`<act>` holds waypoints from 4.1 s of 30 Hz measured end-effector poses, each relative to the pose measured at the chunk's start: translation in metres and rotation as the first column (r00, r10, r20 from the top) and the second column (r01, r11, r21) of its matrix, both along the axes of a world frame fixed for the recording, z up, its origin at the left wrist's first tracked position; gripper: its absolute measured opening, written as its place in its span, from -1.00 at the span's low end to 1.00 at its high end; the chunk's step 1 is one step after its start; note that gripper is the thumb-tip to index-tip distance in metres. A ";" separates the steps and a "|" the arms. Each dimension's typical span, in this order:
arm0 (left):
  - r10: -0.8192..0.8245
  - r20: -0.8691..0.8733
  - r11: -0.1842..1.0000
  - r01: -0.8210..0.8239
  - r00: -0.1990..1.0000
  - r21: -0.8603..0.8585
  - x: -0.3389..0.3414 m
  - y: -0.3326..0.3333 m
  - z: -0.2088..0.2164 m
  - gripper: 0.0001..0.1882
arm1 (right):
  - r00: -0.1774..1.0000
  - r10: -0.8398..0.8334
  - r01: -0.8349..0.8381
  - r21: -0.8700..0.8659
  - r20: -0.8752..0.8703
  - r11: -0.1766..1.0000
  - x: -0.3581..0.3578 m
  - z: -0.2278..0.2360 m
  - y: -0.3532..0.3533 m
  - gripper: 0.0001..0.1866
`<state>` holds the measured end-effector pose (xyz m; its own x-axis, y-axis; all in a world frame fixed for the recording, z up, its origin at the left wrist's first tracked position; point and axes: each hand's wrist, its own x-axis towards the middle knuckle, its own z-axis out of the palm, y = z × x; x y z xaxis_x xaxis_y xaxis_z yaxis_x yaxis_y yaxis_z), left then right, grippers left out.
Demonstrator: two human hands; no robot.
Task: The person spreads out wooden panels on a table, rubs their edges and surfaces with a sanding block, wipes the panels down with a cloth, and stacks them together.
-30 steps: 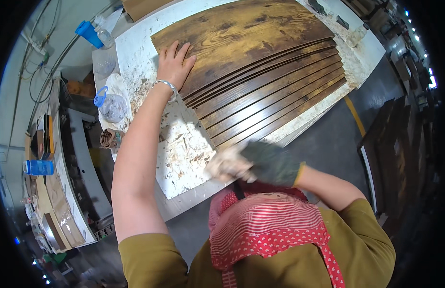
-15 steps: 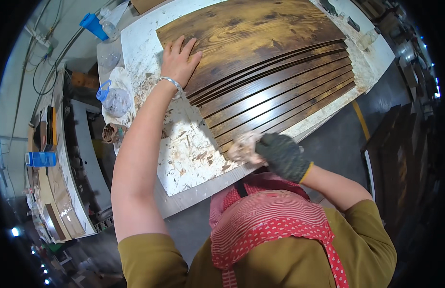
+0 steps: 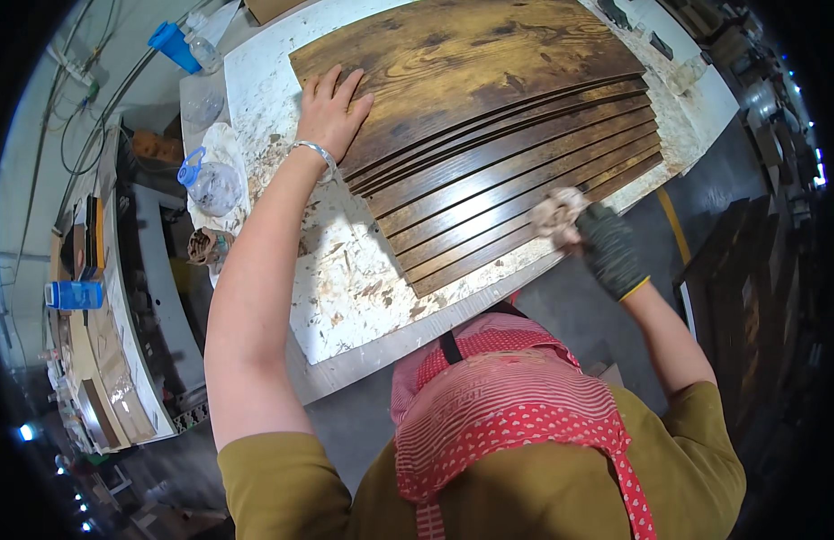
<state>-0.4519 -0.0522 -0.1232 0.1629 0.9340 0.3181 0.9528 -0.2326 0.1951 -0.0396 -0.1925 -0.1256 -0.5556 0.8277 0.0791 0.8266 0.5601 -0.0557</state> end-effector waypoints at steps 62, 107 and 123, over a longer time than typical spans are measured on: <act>0.231 -0.222 0.945 -0.273 0.947 -0.179 0.029 -0.015 0.020 -0.50 | 0.981 -0.182 0.168 0.171 0.069 0.971 0.288 0.016 0.165 -0.58; 0.305 -0.195 0.929 -0.336 0.932 -0.156 0.052 -0.015 0.025 -0.52 | 0.971 0.114 -0.072 0.199 -0.210 0.977 0.201 -0.002 0.144 -0.57; 0.162 0.054 0.740 -0.085 0.985 -0.667 -0.038 -0.010 0.051 -0.37 | 0.782 -0.623 0.615 -0.182 0.019 0.767 0.311 0.062 0.258 -0.17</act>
